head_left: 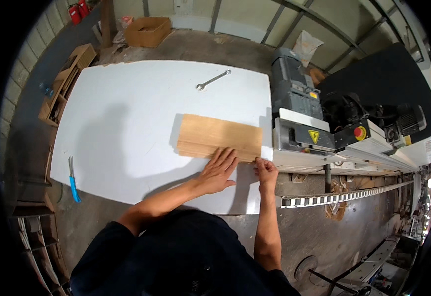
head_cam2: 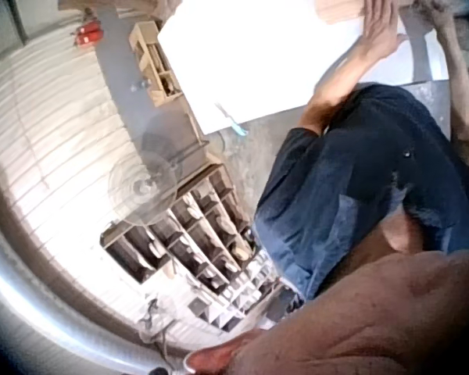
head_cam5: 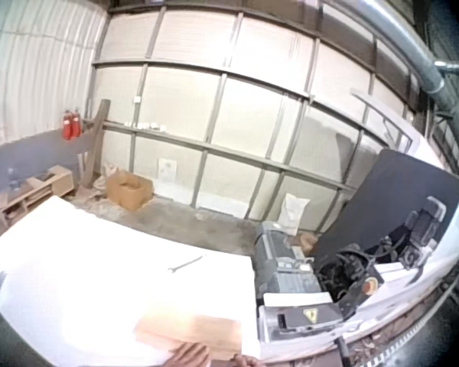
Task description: The person organizes wooden planks by stacking them on a table and then placing them onto a cardboard base on the floor. The person also uses a small tool to scrape the surface of one of the planks.
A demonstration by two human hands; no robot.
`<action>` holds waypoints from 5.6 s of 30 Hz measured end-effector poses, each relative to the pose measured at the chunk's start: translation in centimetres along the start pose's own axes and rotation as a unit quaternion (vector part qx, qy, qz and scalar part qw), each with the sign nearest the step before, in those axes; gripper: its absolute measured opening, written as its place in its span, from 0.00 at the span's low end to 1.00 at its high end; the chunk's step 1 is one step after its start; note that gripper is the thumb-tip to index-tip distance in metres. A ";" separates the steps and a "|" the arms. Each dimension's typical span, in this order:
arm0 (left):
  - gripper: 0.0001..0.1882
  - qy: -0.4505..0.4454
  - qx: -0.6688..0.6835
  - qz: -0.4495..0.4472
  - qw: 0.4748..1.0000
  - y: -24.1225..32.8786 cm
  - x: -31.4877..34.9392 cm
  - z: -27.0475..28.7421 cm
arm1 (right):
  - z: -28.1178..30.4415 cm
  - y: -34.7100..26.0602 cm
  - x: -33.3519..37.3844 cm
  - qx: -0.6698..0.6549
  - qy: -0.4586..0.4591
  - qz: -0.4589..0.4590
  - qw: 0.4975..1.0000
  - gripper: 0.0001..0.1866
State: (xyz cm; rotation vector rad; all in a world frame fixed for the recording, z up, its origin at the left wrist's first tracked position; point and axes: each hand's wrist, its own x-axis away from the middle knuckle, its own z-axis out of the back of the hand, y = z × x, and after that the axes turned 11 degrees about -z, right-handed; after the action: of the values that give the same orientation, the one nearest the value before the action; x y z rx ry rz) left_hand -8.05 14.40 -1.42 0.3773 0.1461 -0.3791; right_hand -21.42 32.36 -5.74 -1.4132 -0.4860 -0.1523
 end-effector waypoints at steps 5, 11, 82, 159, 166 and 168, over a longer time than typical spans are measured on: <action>0.41 0.176 -0.047 0.199 0.963 -5.1 3.4 2.0 | 0.6 0.3 -0.2 0.029 0.020 -0.007 0.999 0.18; 0.35 0.206 0.152 0.413 0.874 -11.0 5.8 5.4 | -1.0 -1.4 -0.8 0.040 0.008 0.018 0.999 0.22; 0.22 0.284 0.320 0.158 0.890 -2.0 1.8 4.4 | 3.5 -5.6 -1.8 -0.306 0.020 -0.146 0.940 0.07; 0.32 0.462 0.064 -0.075 0.881 -2.0 7.8 24.4 | -1.6 -19.3 8.7 -0.014 -0.004 0.427 0.904 0.21; 0.28 0.484 0.076 -0.058 0.870 -2.1 7.9 24.0 | -2.1 -19.3 8.9 -0.035 -0.012 0.454 0.890 0.22; 0.26 0.485 0.047 -0.065 0.871 -2.2 7.9 24.2 | -2.0 -19.2 8.8 -0.048 -0.018 0.450 0.892 0.22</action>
State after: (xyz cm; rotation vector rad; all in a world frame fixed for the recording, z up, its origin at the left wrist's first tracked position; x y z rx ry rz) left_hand 0.03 0.55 18.47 0.6331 1.1496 -0.2996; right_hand -20.49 28.78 15.18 -1.6100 0.1867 0.6099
